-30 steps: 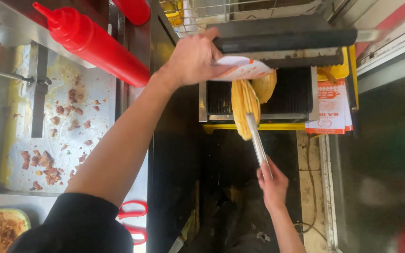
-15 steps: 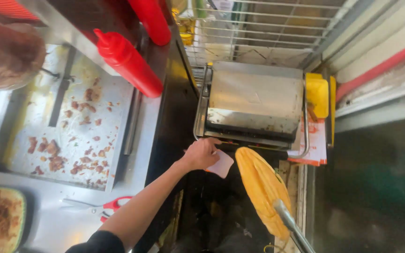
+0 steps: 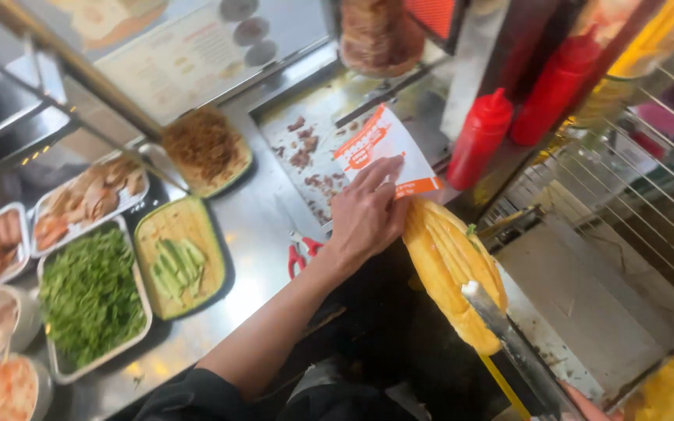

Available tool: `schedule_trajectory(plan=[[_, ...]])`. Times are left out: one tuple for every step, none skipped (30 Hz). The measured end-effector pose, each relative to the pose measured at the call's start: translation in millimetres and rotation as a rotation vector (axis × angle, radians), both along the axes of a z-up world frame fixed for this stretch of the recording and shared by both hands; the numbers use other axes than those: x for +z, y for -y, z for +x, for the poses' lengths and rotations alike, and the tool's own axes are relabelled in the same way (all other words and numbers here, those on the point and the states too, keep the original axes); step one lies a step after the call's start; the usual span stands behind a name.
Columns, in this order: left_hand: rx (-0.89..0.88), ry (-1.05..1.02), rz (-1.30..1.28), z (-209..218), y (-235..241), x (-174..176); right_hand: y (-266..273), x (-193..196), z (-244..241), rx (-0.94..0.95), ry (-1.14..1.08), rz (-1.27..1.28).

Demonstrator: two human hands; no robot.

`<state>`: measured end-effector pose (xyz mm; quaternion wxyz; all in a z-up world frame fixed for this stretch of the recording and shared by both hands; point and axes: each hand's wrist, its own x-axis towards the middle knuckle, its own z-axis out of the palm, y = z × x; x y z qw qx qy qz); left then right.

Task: Preparing a sandwich by toasting bread in a press, slicing meat from a vertical rotisserie, and preparing the packaging.

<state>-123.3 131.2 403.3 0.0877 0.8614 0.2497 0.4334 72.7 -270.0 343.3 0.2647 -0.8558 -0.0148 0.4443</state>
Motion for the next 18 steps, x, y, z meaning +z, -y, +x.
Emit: schedule_trajectory(plan=[[-0.013, -0.066, 0.04, -8.4, 3.6, -5.1, -35.8, 27.6, -23.4, 0.057, 0.002, -0.026], [-0.027, -0.133, 0.077, -16.7, 7.3, -9.8, -64.7, 55.7, -57.0, 0.114, 0.004, -0.052], [0.012, -0.131, 0.074, -26.3, 16.9, -12.9, -89.5, 81.4, -79.6, 0.153, 0.008, -0.053], [-0.004, -0.154, 0.061, -35.2, 26.3, -15.6, -112.9, 107.5, -104.0, 0.067, 0.029, 0.053], [-0.03, -0.181, 0.05, -44.8, 34.7, -18.4, -134.3, 132.2, -133.7, -0.03, 0.042, 0.162], [-0.001, -0.183, 0.049, -59.7, 37.8, -25.1, -148.4, 105.2, -137.2, -0.001, 0.038, 0.164], [0.049, -0.161, 0.025, -71.3, 42.1, -32.8, -160.4, 78.0, -141.0, 0.208, 0.247, 0.252], [0.099, -0.139, 0.002, -81.6, 46.1, -41.0, -172.8, 50.4, -144.0, 0.418, 0.454, 0.342], [0.103, -0.142, 0.0, -102.4, 31.7, -52.1, -196.2, 37.4, -158.0, 0.423, 0.451, 0.343], [0.185, -0.201, -0.11, -121.8, 16.7, -63.3, -220.1, 24.2, -170.6, 0.505, 0.391, 0.432], [0.243, -0.266, -0.223, -139.7, 3.1, -74.5, -239.2, 11.3, -185.5, 0.562, 0.33, 0.513], [0.224, -0.275, -0.226, -166.7, -10.4, -93.6, -260.5, -10.5, -205.6, 0.543, 0.327, 0.505], [0.229, -0.275, -0.23, -183.3, -29.1, -113.2, -279.5, -32.4, -221.7, 0.507, 0.182, 0.504], [0.234, -0.275, -0.233, -193.9, -49.7, -133.9, -299.6, -55.4, -231.2, 0.467, 0.038, 0.51], [0.126, -0.264, -0.246, -208.7, -56.8, -130.7, -299.9, -41.3, -236.4, 0.373, 0.082, 0.474], [0.156, -0.393, -0.248, -218.5, -63.4, -128.7, -303.4, -29.8, -236.8, 0.474, 0.089, 0.425], [0.174, -0.536, -0.23, -231.3, -70.2, -125.2, -309.5, -21.1, -239.3, 0.556, 0.08, 0.374], [0.052, -0.538, -0.225, -219.7, -63.4, -116.7, -292.2, -15.4, -219.8, 0.444, 0.105, 0.338]])
